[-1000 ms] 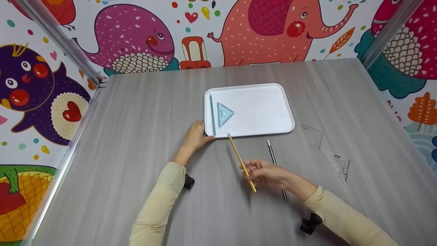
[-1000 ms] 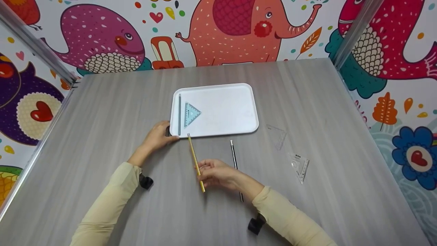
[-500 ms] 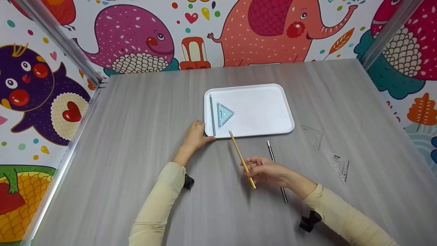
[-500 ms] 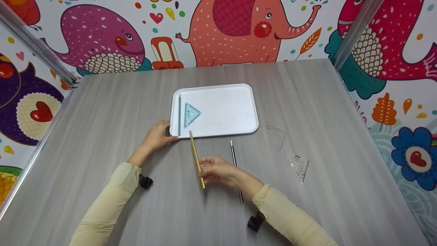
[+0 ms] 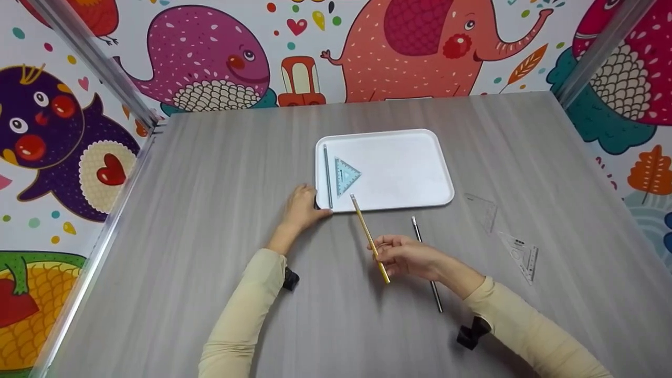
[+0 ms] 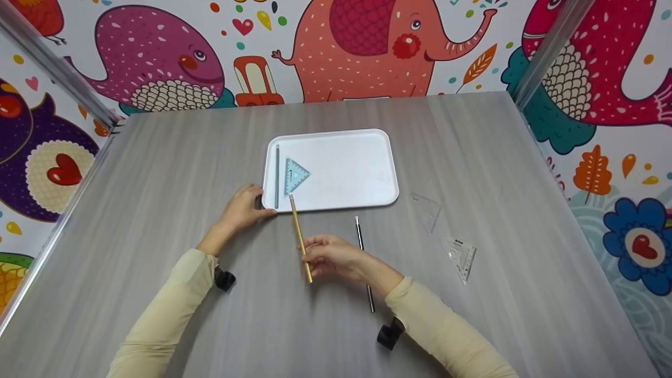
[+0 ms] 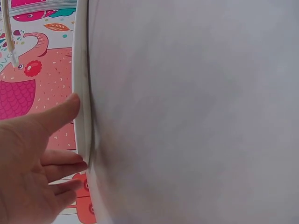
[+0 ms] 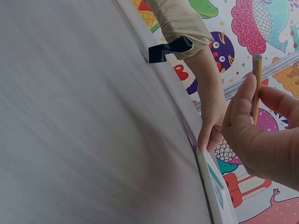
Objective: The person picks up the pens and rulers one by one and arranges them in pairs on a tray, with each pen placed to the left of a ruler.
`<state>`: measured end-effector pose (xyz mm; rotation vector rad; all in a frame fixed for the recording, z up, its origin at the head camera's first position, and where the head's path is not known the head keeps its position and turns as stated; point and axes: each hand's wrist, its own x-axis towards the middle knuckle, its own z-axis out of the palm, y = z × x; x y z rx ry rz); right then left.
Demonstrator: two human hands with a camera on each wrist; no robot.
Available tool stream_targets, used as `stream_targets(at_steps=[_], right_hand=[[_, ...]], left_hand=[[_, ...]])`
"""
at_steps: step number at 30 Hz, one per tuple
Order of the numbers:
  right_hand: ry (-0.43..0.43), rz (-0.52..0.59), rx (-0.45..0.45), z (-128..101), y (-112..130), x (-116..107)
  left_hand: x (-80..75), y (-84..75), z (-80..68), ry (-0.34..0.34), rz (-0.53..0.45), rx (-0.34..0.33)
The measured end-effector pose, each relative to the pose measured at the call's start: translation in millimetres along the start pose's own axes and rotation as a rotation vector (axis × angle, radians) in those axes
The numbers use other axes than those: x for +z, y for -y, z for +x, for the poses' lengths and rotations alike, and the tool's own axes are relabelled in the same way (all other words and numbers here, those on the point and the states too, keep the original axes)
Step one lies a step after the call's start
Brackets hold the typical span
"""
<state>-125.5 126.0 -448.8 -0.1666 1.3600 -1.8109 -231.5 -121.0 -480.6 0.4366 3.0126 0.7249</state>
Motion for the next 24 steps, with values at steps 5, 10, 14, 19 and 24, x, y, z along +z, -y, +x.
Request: stream_targets(at_steps=[5, 10, 14, 19, 24], right_hand=[[-0.011, 0.002, -0.003, 3.8, 2.5, -4.5], [-0.032, 0.004, -0.005, 8.9, 6.7, -8.1], [-0.059, 0.014, -0.004, 12.1, 10.9, -9.6], [-0.085, 0.011, -0.007, 15.3, 15.6, -10.6], [-0.090, -0.005, -0.008, 20.2, 17.7, -13.0]], left_hand=[[0.4, -0.4, -0.1, -0.003, 0.009, -0.003], [0.7, -1.1, 0.8, 0.004, 0.000, -0.025], [1.0, -1.6, 0.7, 0.016, 0.003, -0.044], [0.5, -2.3, 0.9, 0.029, 0.015, -0.053], [-0.7, -2.6, 1.3, 0.023, 0.023, -0.051]])
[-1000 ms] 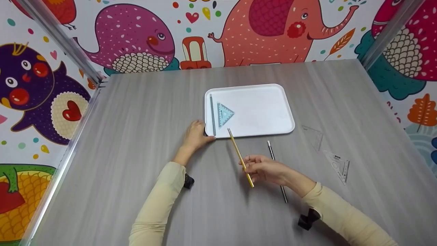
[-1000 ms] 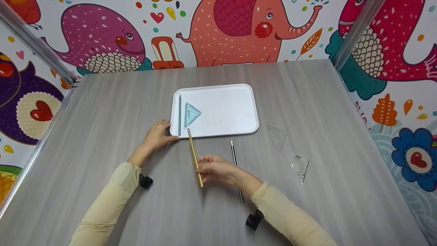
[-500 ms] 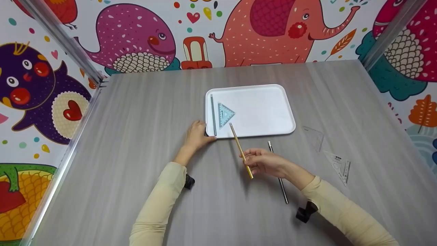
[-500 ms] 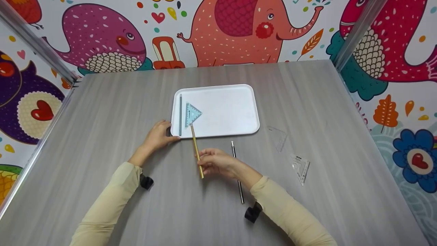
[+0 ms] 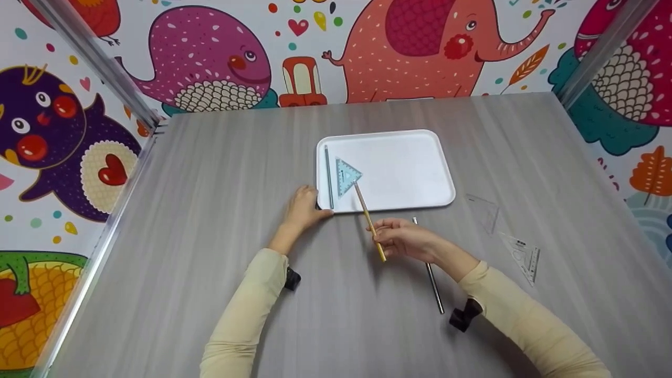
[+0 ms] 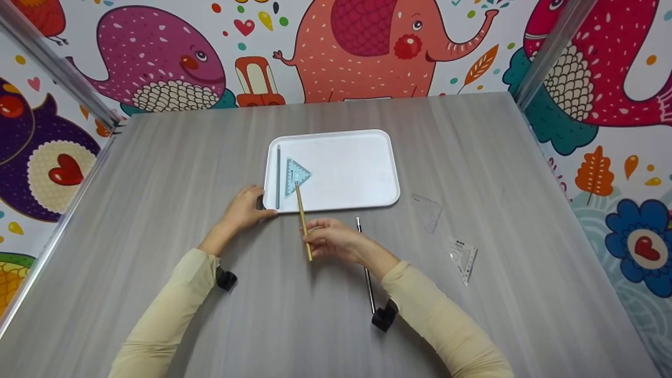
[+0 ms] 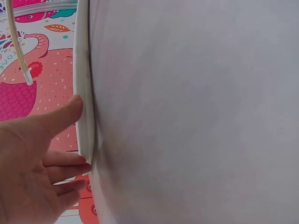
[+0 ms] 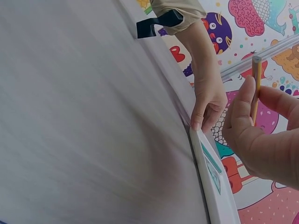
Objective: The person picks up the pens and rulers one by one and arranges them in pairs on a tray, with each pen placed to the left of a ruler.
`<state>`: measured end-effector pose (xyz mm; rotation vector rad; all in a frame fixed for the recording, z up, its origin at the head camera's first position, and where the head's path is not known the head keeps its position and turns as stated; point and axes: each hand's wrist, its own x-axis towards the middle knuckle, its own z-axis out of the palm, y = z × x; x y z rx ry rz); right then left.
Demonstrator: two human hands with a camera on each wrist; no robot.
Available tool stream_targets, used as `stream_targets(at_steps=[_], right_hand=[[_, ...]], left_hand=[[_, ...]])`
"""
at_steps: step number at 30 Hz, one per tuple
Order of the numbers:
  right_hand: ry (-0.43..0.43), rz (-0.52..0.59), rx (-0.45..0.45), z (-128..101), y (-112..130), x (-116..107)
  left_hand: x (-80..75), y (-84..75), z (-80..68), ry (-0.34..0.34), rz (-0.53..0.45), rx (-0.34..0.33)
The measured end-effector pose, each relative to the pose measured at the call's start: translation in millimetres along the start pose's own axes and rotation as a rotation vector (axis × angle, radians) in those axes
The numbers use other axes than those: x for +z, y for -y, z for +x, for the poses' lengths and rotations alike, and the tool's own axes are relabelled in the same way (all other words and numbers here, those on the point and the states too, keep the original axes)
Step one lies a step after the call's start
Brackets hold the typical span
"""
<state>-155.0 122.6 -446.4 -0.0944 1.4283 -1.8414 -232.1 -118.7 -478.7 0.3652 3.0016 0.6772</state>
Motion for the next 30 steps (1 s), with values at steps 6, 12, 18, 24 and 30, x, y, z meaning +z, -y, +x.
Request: stream_targets(at_steps=[6, 12, 18, 24, 30], right_hand=[[0.004, -0.006, -0.002, 6.4, 3.8, -4.2], [-0.020, -0.004, -0.001, 10.6, 10.7, -7.7], [-0.041, 0.004, 0.002, 13.3, 13.9, -7.1], [-0.050, -0.013, 0.006, 17.0, 15.3, -8.2], [-0.058, -0.017, 0.003, 24.3, 17.9, -13.4]], left_hand=[[-0.9, -0.7, 0.4, 0.004, -0.003, -0.001], [-1.3, -0.2, 1.1, -0.007, -0.001, 0.002], [-0.3, -0.4, 1.3, -0.006, 0.017, 0.014], [0.2, -0.4, 1.4, -0.005, 0.018, 0.014], [0.6, 0.7, 2.1, 0.004, 0.025, 0.005]])
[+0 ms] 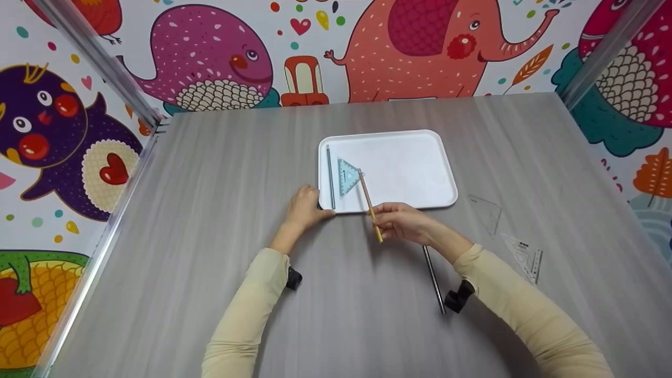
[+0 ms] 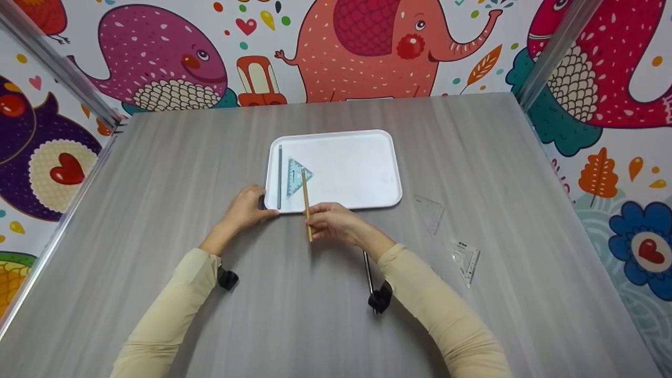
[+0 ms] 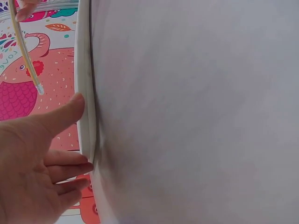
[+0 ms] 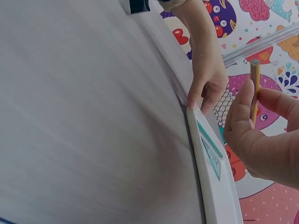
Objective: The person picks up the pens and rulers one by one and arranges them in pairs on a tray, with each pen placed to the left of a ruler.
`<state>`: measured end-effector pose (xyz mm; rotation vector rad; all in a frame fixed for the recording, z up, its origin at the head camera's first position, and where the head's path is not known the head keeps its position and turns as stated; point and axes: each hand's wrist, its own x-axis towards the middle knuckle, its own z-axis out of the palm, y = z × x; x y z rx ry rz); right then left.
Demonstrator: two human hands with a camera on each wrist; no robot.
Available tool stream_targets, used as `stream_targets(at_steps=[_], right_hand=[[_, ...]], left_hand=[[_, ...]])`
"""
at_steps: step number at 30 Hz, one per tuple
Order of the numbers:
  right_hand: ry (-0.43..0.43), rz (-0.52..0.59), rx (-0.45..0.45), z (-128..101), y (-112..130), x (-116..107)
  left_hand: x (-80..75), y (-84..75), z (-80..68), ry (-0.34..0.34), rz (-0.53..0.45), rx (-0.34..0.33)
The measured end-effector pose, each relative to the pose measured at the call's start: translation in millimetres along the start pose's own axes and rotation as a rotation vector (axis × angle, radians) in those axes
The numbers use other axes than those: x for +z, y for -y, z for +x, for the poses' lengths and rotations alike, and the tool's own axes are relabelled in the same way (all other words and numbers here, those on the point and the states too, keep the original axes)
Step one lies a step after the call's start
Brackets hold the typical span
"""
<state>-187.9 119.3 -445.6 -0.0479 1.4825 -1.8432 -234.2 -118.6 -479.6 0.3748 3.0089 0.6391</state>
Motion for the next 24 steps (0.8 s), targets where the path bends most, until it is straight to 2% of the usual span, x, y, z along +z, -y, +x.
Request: stream_targets(at_steps=[8, 24], right_hand=[[-0.069, 0.031, 0.013, 10.7, 1.9, -8.8], [-0.141, -0.006, 0.021, 22.5, 15.5, -12.2]], left_hand=[[0.5, 0.2, -0.3, 0.000, 0.000, -0.005], [-1.5, -3.4, -2.5, 0.021, -0.003, -0.038]])
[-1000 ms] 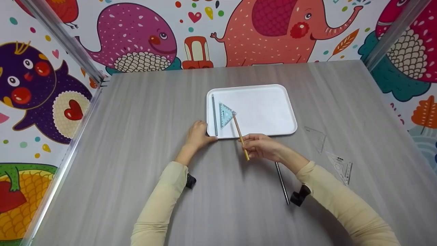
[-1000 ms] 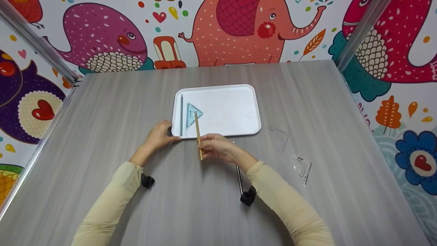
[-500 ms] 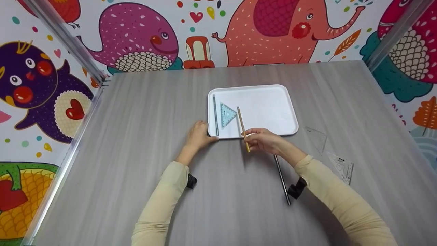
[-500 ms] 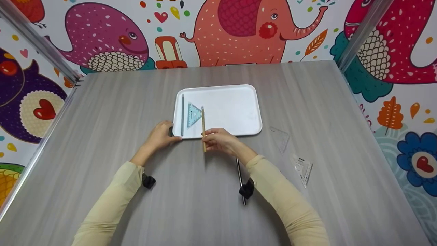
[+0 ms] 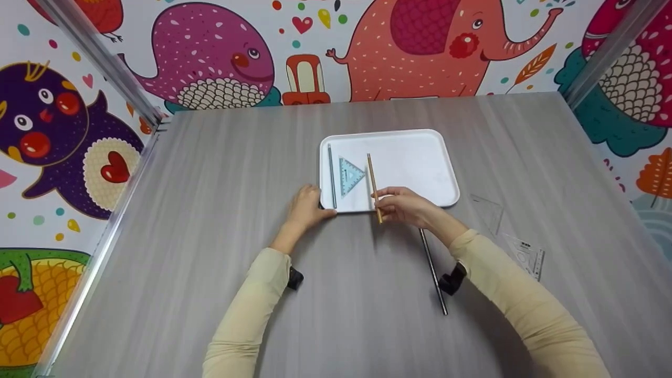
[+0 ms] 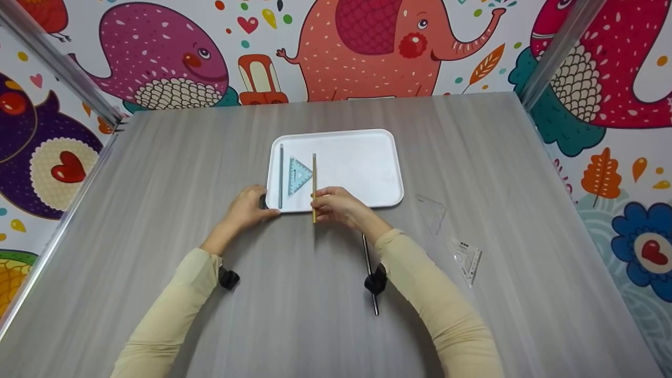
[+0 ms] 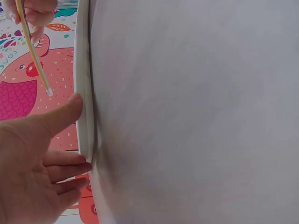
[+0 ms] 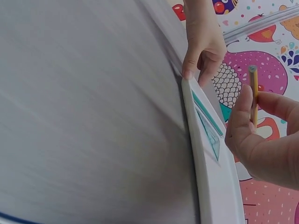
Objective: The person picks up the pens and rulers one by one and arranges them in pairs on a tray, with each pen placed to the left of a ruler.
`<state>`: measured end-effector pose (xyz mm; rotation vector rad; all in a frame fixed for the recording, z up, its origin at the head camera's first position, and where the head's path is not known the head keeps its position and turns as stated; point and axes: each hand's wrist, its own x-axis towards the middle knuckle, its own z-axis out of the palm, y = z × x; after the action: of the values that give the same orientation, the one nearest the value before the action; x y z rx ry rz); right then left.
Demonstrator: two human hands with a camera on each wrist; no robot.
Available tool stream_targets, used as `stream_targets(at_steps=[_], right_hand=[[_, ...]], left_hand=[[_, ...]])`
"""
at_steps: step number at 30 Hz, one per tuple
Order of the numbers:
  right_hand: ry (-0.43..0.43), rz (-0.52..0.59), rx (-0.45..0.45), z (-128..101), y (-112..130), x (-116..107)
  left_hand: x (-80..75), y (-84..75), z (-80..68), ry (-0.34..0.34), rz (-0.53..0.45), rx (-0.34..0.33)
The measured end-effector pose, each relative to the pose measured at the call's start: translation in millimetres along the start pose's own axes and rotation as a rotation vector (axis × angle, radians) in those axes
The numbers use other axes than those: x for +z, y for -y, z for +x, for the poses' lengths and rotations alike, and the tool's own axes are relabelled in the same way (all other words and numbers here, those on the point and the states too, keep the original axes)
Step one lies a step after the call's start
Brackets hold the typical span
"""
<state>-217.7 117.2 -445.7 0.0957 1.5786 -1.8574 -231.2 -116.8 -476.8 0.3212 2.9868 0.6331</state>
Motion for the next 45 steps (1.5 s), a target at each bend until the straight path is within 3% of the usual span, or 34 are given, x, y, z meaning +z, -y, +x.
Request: stream_targets(at_steps=[14, 21, 30, 45], right_hand=[[-0.061, -0.009, -0.005, 9.7, 3.0, -3.7], [-0.019, -0.026, -0.077, 16.3, -2.1, -11.7], [-0.121, -0.074, -0.017, 20.0, 5.8, -3.5], [-0.257, -0.282, -0.050, 37.7, 6.2, -7.6]], left_hand=[[1.4, 1.5, -0.1, -0.017, -0.026, 0.027], [0.3, 0.9, 0.6, -0.020, -0.052, 0.020], [0.3, 1.8, 1.1, -0.030, -0.040, 0.034], [1.8, 3.8, 1.2, -0.019, -0.051, 0.033]])
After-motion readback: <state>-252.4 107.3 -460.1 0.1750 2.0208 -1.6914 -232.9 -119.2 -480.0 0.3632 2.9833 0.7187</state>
